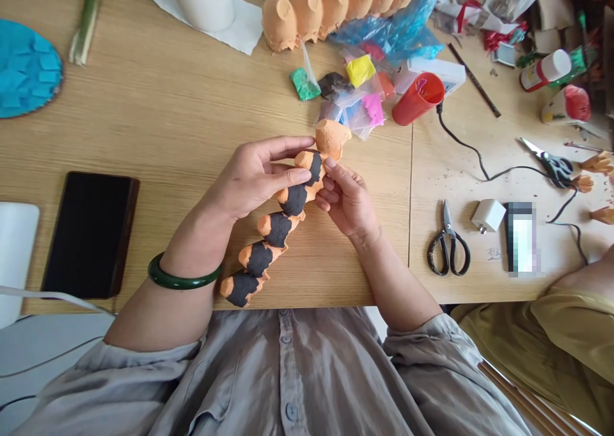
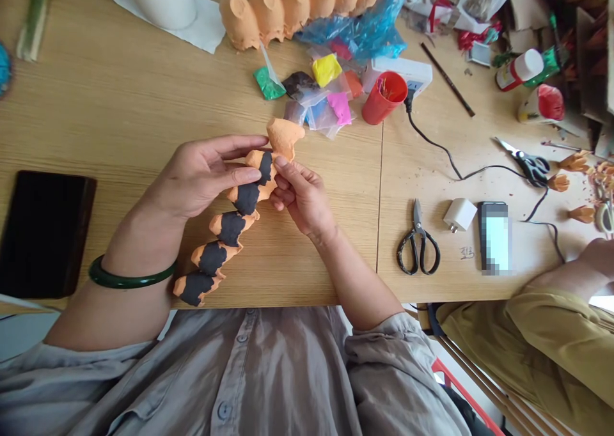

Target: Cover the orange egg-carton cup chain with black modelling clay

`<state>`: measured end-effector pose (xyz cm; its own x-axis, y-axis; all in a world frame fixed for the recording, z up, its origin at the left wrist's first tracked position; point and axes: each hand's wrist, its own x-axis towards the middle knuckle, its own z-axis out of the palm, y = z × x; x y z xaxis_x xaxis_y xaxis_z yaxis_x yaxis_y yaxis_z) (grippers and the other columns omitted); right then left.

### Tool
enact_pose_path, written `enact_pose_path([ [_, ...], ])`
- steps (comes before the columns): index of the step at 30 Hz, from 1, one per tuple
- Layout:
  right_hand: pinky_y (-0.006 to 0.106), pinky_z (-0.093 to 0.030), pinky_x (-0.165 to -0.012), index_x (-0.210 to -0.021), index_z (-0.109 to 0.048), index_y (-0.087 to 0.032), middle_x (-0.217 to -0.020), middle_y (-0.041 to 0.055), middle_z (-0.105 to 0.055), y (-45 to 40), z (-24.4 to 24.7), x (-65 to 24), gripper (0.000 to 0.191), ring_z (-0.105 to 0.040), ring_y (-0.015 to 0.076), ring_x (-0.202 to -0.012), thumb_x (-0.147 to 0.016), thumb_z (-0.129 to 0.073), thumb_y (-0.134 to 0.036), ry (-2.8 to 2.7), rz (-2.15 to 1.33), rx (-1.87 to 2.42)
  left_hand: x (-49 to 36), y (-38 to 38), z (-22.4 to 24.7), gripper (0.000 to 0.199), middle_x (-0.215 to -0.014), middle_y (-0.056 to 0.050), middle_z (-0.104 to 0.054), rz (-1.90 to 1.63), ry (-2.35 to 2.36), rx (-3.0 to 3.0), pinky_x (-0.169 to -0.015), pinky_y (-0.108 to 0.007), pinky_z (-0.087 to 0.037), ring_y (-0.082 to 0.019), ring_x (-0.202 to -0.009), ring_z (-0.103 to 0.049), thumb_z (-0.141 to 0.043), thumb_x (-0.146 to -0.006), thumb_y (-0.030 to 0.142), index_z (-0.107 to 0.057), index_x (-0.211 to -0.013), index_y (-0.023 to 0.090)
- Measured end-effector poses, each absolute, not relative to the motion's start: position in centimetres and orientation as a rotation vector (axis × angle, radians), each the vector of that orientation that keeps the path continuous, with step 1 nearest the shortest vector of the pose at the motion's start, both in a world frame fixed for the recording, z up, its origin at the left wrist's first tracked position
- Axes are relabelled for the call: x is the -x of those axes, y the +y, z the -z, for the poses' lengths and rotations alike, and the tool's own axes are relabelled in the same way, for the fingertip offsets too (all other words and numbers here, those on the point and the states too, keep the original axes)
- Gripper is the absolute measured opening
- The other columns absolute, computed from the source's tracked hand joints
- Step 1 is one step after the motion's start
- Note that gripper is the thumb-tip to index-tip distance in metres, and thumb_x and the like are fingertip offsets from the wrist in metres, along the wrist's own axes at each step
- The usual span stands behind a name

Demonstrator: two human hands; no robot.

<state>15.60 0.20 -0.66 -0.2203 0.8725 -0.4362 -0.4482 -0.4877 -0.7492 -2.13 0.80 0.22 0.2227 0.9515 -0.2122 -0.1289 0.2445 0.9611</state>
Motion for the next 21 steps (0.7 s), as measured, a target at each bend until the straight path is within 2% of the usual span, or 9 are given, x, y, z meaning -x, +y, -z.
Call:
enact_pose_path([
  [4, 0.020, -0.037, -0.044, -0.067, -0.047, -0.024, -0.061, -0.0108, -0.029, 0.0, 0.5, -15.5, 0.056, -0.024, 0.0061, -0.049, -0.099, -0.082, -0.052, -0.601, -1.830, 1.068, 2.0, 0.8, -0.3, 0.053, -0.131, -0.007, -0.083, -0.943, 1.089, -1.055, -0.095, -0.036, -0.061, -0.029, -0.116, -0.076, -0.095, -0.079, 0.027, -0.082, -0.130, 0.017],
  [13, 0.020, -0.037, -0.043, -0.067, -0.048, -0.024, -0.060, -0.0112, -0.028, -0.3, 0.5, -15.4, 0.055, -0.024, 0.0064, -0.049, -0.096, -0.085, -0.052, -0.605, -1.792, 1.083, 1.5, 0.8, -0.6, 0.059, -0.128, -0.010, -0.083, -0.949, 1.093, -1.054, -0.092, -0.034, -0.062, -0.025, -0.113, -0.076, -0.095, -0.075, 0.024, -0.078, -0.131, 0.015],
  [21, 0.019, -0.037, -0.042, -0.067, -0.050, -0.023, -0.058, -0.0121, -0.029, -0.3, 0.8, -15.3, 0.055, -0.023, 0.0055, -0.047, -0.094, -0.088, -0.052, -0.582, -1.793, 1.054, 1.6, 1.0, 0.8, 0.068, -0.132, -0.012, -0.081, -0.930, 1.066, -1.151, -0.093, -0.037, -0.067, -0.030, -0.114, -0.080, -0.092, -0.072, 0.020, -0.073, -0.137, 0.015],
])
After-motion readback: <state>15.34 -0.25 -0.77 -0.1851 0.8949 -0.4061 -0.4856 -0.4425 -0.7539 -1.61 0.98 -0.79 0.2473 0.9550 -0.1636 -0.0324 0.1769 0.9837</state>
